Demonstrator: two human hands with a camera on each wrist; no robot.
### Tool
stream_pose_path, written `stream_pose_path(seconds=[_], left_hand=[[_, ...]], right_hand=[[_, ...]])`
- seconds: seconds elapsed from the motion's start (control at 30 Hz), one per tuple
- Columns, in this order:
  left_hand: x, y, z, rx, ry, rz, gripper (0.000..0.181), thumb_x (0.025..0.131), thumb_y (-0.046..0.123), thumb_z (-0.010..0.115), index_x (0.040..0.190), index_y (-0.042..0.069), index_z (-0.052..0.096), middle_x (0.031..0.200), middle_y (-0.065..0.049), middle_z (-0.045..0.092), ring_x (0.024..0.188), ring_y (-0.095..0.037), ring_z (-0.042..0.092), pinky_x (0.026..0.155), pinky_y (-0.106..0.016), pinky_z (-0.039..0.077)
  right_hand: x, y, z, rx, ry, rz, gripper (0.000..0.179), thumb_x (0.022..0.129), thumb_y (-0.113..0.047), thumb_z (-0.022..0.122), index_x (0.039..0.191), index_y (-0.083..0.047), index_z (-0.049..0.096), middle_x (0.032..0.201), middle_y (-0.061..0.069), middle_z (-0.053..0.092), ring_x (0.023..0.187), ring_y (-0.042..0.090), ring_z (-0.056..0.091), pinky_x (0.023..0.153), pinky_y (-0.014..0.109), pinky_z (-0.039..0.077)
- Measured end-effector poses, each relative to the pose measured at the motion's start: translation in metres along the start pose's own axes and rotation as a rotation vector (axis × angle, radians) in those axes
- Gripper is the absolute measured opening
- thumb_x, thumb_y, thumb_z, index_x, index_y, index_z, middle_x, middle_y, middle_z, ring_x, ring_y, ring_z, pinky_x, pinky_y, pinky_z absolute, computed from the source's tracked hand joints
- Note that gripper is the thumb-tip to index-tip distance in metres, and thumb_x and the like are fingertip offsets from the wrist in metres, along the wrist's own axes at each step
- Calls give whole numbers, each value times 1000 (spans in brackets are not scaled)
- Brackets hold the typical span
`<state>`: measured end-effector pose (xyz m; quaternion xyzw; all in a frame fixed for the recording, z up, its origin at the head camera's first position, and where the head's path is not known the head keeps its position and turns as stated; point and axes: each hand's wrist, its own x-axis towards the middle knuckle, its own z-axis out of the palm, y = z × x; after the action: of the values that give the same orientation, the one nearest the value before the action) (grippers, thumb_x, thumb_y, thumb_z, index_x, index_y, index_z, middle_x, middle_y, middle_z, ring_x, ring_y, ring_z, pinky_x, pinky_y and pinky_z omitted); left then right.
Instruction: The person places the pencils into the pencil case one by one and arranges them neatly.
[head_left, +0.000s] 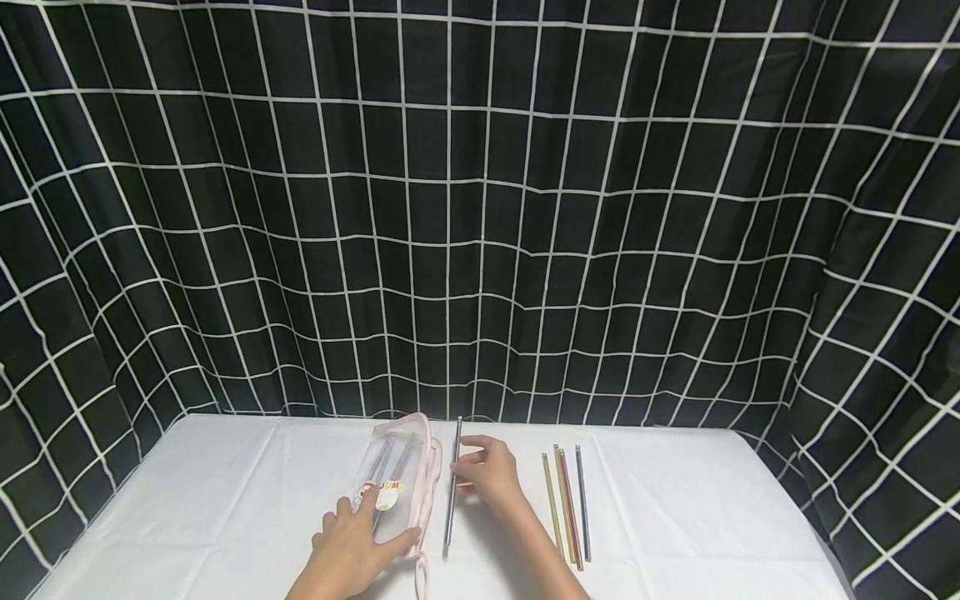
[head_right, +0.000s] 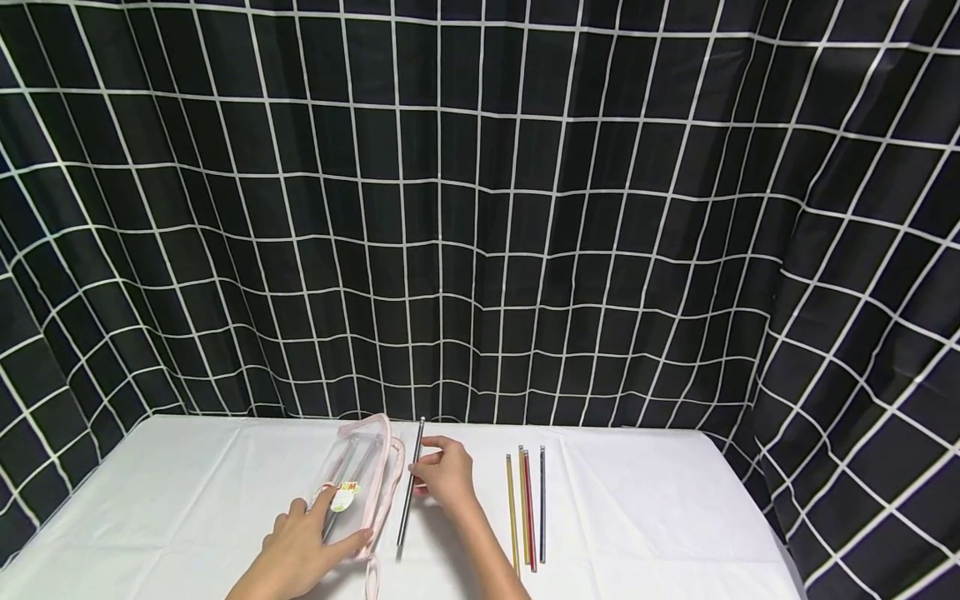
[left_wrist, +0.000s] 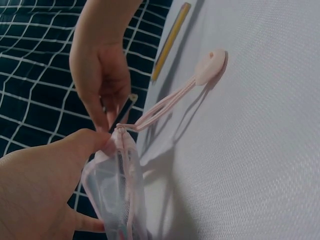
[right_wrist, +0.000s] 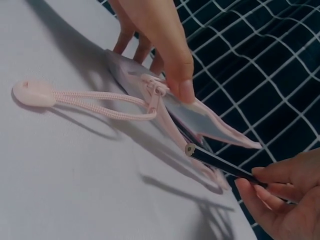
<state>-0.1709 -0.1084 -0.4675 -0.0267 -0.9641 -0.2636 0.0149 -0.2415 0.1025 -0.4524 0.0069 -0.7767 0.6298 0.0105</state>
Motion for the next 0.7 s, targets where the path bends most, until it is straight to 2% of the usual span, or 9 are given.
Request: stream_pose_path(seconds=[0.43,0.7], left_hand=[[0,0,0,8,1,4,94,86,66,76,148,0,52,114,-30,56,103,-48,58,84,-70,48],[0,0,0,-2,6,6,95,85,66,76,149,0,52,116,-31,56,106,-50,58,86,-72,47]], right_hand=[[2,-7,14,3,-8,-11,54,86,10,71,136,19,55,97,27,72,81,38,79,66,36,64],[3,-6,22,1,-3,-17,53,86,10,71,136,19,55,97,27,72,79,37,79,67,38,64]])
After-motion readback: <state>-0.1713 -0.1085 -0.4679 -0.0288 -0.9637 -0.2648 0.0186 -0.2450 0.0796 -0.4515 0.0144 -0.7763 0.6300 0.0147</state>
